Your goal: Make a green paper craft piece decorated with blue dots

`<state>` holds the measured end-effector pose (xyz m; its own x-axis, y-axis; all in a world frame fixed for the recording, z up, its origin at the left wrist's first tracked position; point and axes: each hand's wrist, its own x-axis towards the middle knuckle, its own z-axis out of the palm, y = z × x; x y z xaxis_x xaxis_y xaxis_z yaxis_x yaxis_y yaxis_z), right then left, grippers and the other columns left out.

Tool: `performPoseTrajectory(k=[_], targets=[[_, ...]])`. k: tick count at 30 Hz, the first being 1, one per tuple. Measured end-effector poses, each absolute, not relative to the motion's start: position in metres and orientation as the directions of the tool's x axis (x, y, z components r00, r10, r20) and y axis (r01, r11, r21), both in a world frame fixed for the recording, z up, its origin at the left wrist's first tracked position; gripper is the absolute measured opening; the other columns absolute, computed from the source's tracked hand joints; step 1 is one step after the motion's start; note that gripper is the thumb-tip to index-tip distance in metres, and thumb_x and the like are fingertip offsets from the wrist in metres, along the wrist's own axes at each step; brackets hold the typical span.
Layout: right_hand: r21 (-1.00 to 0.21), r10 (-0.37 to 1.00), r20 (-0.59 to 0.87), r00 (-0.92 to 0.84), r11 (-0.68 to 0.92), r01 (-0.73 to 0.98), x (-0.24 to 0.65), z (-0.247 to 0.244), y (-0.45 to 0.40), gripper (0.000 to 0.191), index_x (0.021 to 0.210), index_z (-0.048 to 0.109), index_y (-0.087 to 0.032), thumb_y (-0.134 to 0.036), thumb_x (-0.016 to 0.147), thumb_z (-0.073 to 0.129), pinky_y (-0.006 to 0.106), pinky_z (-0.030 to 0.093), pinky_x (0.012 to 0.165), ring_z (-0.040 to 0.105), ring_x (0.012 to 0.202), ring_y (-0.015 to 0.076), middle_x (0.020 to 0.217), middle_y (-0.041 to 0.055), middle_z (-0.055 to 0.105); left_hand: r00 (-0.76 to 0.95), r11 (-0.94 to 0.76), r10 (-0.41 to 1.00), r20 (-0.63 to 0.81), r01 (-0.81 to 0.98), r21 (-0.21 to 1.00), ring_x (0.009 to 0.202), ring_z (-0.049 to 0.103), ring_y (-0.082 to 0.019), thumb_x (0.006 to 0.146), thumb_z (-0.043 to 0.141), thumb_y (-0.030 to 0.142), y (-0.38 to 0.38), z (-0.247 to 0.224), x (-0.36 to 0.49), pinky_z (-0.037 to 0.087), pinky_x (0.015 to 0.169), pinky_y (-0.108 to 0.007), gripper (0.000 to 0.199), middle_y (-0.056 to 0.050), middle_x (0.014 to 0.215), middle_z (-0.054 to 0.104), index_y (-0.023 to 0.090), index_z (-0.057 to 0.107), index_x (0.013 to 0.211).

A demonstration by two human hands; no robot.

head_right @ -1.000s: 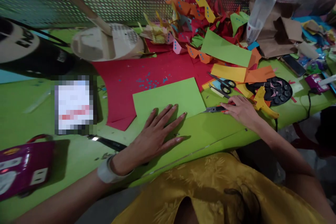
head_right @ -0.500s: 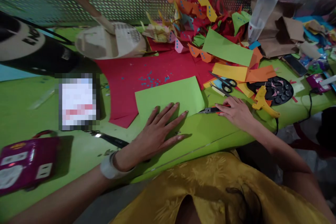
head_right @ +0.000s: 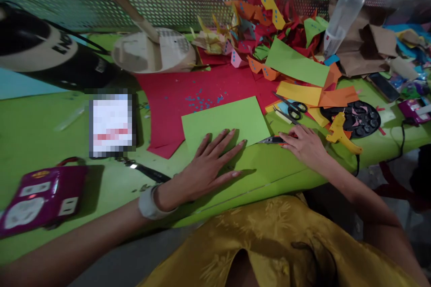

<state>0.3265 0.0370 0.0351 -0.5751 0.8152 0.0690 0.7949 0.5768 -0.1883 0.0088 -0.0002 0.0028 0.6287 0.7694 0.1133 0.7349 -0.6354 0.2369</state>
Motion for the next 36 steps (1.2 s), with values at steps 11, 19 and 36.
performPoseTrajectory(k=[11,19,36], targets=[[-0.203,0.798,0.116,-0.591,0.601,0.773,0.336,0.035,0.043,0.035,0.126,0.066,-0.025,-0.038,0.098,0.049,0.042,0.051,0.082,0.059,0.095,0.0252,0.100,0.0093,0.065,0.659,-0.659,0.747,0.093,0.712,0.242,0.152,0.015,-0.026,0.103,0.029,0.047,0.017,0.018,-0.004,0.016,0.123,-0.047,0.058,-0.011,0.164,0.016,0.022,0.026,0.155],[-0.209,0.797,0.071,-0.600,0.600,0.772,0.324,0.035,0.048,0.036,0.126,0.066,-0.028,-0.042,0.098,0.048,0.040,0.052,0.083,0.061,0.096,0.0244,0.102,0.0083,0.065,0.671,-0.679,0.732,0.115,0.709,0.190,0.151,0.020,-0.021,0.104,0.035,0.032,0.028,0.003,-0.034,0.013,0.124,-0.046,0.051,-0.005,0.163,0.022,0.031,0.024,0.154],[-0.180,0.753,0.088,-0.652,0.656,0.733,0.301,0.035,0.043,0.033,0.124,0.068,-0.026,-0.036,0.098,0.051,0.038,0.053,0.080,0.059,0.091,0.0231,0.096,0.0083,0.065,0.666,-0.675,0.737,0.118,0.715,0.183,0.150,0.022,-0.023,0.104,0.033,0.036,0.027,0.003,-0.031,0.016,0.122,-0.047,0.046,-0.009,0.161,0.028,0.025,0.037,0.149]])
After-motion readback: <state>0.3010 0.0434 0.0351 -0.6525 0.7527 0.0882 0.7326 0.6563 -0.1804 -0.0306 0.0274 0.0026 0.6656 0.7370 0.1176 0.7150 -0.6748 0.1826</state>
